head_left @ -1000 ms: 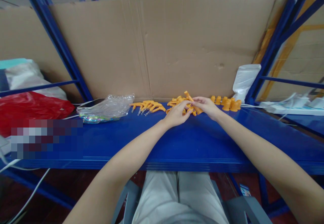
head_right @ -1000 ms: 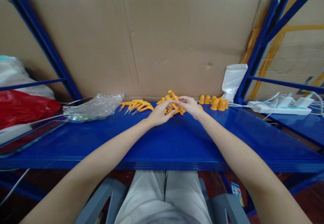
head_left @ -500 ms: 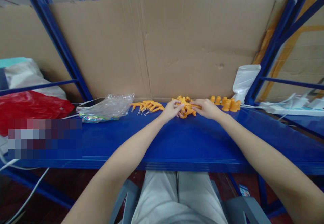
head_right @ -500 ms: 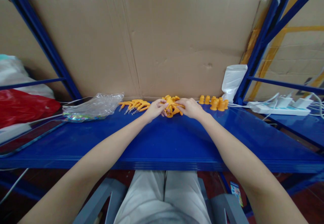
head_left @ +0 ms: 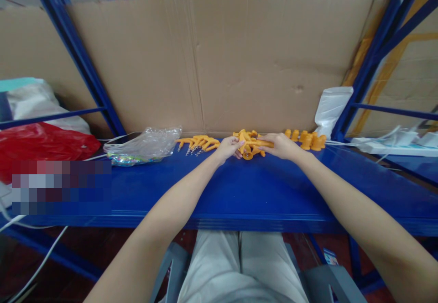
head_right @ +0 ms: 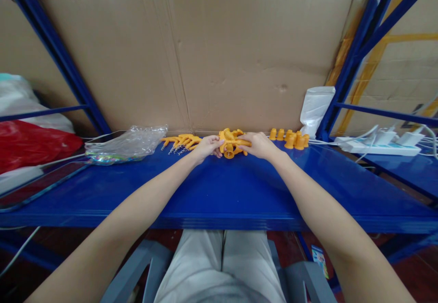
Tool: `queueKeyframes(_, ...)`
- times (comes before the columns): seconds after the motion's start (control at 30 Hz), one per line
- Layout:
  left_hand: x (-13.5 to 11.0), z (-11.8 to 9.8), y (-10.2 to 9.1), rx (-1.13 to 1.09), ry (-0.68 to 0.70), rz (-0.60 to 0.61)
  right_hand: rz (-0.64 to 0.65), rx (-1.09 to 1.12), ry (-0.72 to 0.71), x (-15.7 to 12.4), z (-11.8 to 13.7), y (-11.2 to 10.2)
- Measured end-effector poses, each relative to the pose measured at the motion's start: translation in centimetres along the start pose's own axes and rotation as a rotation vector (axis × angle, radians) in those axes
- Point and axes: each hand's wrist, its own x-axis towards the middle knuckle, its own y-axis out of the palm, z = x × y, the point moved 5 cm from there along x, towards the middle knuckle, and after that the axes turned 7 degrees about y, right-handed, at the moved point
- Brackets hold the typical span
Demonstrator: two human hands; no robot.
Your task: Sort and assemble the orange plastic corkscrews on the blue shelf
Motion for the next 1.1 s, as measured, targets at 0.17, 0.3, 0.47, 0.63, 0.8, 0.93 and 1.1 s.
queueKeyframes(0.17, -0.1, -0.3, -0.5, 0.023, -0.001, -0.077, -0.021, 0.079, 0.096, -0.1, -2.1, 0.0)
queueKeyframes(0.3, -0.1, -0.4, -0.8, 0.028, 0.019, -0.102, -0.032, 0.280, 0.206, -0.3, -2.8, 0.2)
queueKeyframes(0.47, 0.1, -0.6, -1.2, 0.018, 0.054, -0.136, 0.101, 0.794, 0.417, -0.6, -2.7, 1.0)
queueKeyframes(0.63, 0.1, -0.8, -1.3, 0.053, 0.089, -0.148, 0.148, 1.085, 0.617, -0.8, -2.1, 1.3)
queueKeyframes(0.8, 0.3, -0.8, -1.4, 0.102, 0.125, -0.151, 0.189, 1.119, 0.665, -1.0, -1.7, 1.5)
queueKeyframes(0.93, 0.7, -0.9, -1.6, 0.131, 0.135, -0.174, 0.184, 1.111, 0.633, -0.9, -1.7, 1.7)
queueKeyframes(1.1, 1.0, -1.0, -1.9, 0.139, 0.136, -0.180, 0.148, 1.145, 0.660, -0.6, -1.9, 2.1)
